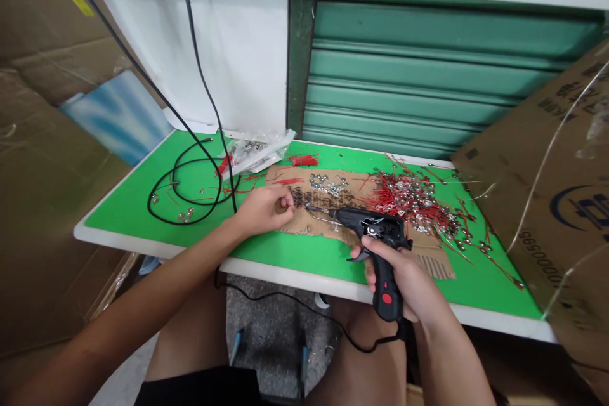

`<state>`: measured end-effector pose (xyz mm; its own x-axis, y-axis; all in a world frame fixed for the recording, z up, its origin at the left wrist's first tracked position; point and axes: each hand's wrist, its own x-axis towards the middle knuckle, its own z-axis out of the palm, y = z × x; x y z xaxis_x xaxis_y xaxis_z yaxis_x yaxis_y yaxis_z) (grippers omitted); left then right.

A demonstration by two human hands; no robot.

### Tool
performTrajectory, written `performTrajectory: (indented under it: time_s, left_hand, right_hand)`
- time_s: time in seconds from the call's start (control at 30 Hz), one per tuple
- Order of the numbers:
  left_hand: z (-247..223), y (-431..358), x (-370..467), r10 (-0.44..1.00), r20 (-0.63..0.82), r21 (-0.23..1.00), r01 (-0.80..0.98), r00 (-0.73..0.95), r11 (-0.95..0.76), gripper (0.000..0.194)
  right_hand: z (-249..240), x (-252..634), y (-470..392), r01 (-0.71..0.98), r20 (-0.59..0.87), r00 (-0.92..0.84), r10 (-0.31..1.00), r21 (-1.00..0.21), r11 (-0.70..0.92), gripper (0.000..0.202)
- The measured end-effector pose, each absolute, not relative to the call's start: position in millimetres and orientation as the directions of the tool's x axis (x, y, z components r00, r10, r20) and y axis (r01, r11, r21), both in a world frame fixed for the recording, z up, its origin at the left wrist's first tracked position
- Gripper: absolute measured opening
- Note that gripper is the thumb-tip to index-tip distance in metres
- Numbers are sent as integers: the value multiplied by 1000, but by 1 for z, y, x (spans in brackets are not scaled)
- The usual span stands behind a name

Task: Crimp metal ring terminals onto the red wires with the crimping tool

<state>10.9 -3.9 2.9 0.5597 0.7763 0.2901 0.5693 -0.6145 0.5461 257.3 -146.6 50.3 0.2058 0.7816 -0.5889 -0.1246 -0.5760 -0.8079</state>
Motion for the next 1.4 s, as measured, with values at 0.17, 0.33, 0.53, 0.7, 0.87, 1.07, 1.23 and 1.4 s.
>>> performTrajectory:
  time_s: [0.17,0.33,0.53,0.7,0.87,1.07,1.23,1.4]
  left_hand:
    - [4,-5,12,791,288,539,591,540,-600,2]
    - [4,-5,12,784,274,537,588,556,-605,2]
    - [1,-3,10,774,293,544,568,561,-617,5]
    - [2,-3,10,777,285,552,566,562,-612,4]
    - [3,-4,12,793,269,542,595,546,-593,4]
    - [2,-4,12,791,273,547,588,547,-595,5]
    - [4,-5,12,791,284,557,578,542,-596,3]
    - [6,-6,13,795,280,578,567,538,-587,2]
  right_hand:
    - [52,256,-146,-122,-587,218,780,-809,-575,50]
    - [57,252,-146,-136,-581,227,781,-813,-566,58]
    - [57,251,-148,-94,-563,231,794,-825,-558,55]
    - [57,251,-148,-71,-562,231,794,-824,-562,51]
    - [58,251,-148,-81,-537,222,814,-842,-534,50]
    - [55,256,-146,-88,-546,173,819,-837,-540,46]
    - [48,259,-146,-176,-581,178,794,-813,-555,43]
    - [41,262,-149,-239,-594,158,788,-798,-554,36]
